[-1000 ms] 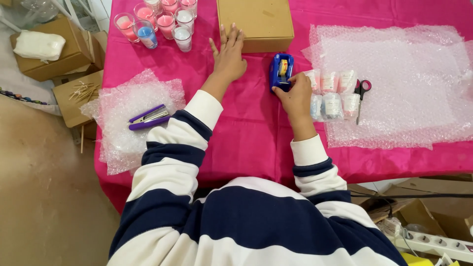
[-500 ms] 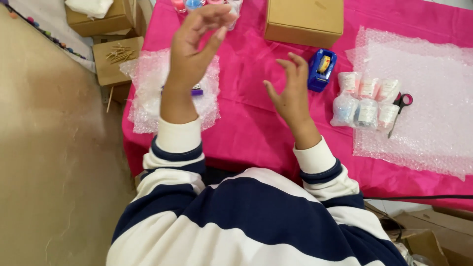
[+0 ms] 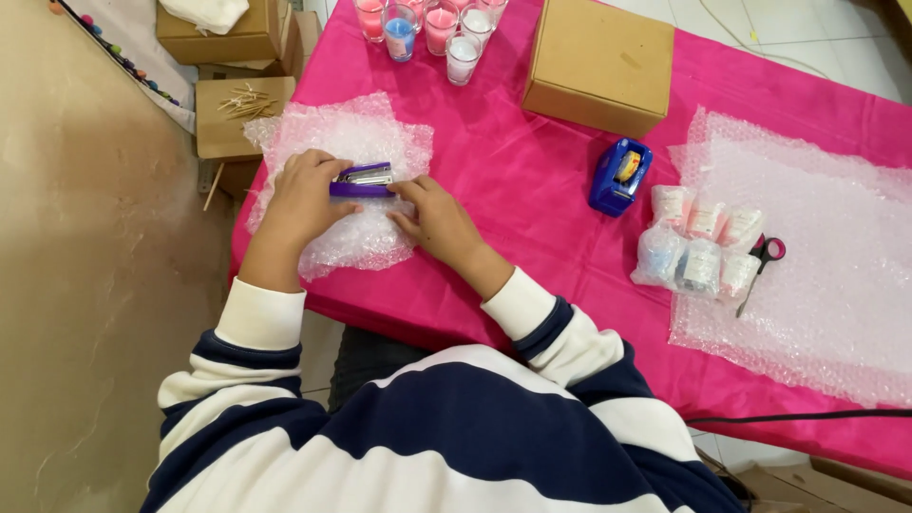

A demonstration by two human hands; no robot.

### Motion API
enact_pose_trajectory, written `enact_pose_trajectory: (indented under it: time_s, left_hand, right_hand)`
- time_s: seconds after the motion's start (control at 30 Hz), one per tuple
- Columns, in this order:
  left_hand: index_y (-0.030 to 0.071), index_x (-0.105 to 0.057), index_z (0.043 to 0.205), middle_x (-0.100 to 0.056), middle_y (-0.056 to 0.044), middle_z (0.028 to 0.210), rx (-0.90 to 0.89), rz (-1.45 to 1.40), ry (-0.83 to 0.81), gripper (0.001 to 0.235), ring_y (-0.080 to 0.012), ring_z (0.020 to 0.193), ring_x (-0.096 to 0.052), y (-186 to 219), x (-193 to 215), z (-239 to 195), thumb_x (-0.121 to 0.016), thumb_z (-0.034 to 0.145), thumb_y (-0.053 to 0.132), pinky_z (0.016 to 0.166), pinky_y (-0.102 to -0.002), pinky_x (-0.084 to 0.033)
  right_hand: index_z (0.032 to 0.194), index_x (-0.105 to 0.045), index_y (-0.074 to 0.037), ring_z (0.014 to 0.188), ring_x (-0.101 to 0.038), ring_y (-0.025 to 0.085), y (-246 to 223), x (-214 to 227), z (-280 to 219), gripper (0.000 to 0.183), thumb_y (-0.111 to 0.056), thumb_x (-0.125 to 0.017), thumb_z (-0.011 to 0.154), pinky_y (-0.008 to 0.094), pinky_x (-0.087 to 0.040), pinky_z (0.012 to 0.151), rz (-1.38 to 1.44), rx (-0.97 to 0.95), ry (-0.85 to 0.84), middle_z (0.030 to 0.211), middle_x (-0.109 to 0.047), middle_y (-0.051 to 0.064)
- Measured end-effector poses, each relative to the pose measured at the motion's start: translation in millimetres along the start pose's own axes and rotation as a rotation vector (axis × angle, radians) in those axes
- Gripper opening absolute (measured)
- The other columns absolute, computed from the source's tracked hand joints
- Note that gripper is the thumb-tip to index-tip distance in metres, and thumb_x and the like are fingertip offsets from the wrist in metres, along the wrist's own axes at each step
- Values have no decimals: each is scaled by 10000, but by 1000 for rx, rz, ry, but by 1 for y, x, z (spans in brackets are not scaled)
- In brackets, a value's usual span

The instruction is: A person is individually wrapping small glass candle jars in bubble wrap and securing them with adhesive tape on a pink workspace.

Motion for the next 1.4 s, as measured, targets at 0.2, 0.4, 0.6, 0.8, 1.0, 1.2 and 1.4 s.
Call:
enact_pose_trajectory:
  time_s: [0.2, 0.4, 0.6, 0.8, 1.0, 1.2, 1.4]
  left_hand:
    - [223, -672, 1194, -637, -1, 1148, 98, -119, 64, 493, -283, 1174, -564, -13, -4, 4, -884, 756, 300, 1002, -504, -421]
    - [182, -699, 1109, -705, -14, 1006, -25, -260, 280, 470, -255, 1005, -666, -8, 22, -2, -926, 713, 296, 905, -426, -472]
    - [64, -634, 1266, -691, -54, 1092, -147, -1080, 662, 375, -137, 1011, -688, -35, 74, -18, -835, 951, 86, 941, -287, -565]
    - [14, -565, 1363, -687, -81, 1129, -219, -1136, 459, 418, -127, 1039, -697, -20, 97, -32, -751, 991, 54, 937, -265, -574]
    - [82, -720, 1217, -696, -148, 1057, -50, -508, 266, 428, -335, 1047, -692, 9, 74, -26, -889, 847, 212, 935, -428, -538]
    - [154, -686, 1224, -589, -29, 1156, -71, -389, 341, 432, -246, 1231, -549, 18, 53, -7, -853, 879, 355, 1138, -436, -336]
    - [-13, -647, 1218, -741, -297, 962, 145, -1223, -774, 1181, -391, 813, -770, 144, -49, 6, -137, 750, 943, 732, -419, -633]
  right_hand:
    - [1239, -629, -174, 781, -694, 239, 16, -6, -6, 357, -209, -753, 905, 393, -585, 693, 114, -23, 157, 958, -681, 31]
    - [1074, -683, -189, 736, -676, 242, 3, 12, -6, 173, -161, -741, 913, 386, -567, 681, 53, 50, 275, 865, -679, 3]
    - [1018, -719, -180, 925, -639, 229, -29, 70, -13, 135, -92, -727, 916, 374, -496, 880, 37, 130, 505, 891, -640, -25]
    - [1040, -698, -103, 945, -625, 282, -21, 153, -23, 118, -18, -672, 963, 395, -488, 893, 146, 163, 706, 936, -634, 59]
    - [1087, -702, -42, 808, -529, 168, 9, 224, -52, 84, -66, -708, 1007, 287, -475, 771, 227, 90, 881, 965, -559, 72]
    - [1109, -665, -7, 707, -526, 99, 57, 237, -85, 89, 8, -660, 1021, 234, -474, 654, 441, 9, 986, 976, -547, 59]
    - [1084, -586, -47, 694, -497, 10, 80, 228, -121, 61, -23, -596, 1029, 120, -481, 558, 664, 0, 1259, 981, -508, -11]
Point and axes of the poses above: each hand's wrist, its own z-axis towards the middle knuckle, its own x-axis out of the back of the hand, y = z × x, the point moved 10 cm from there along z, towards the middle knuckle
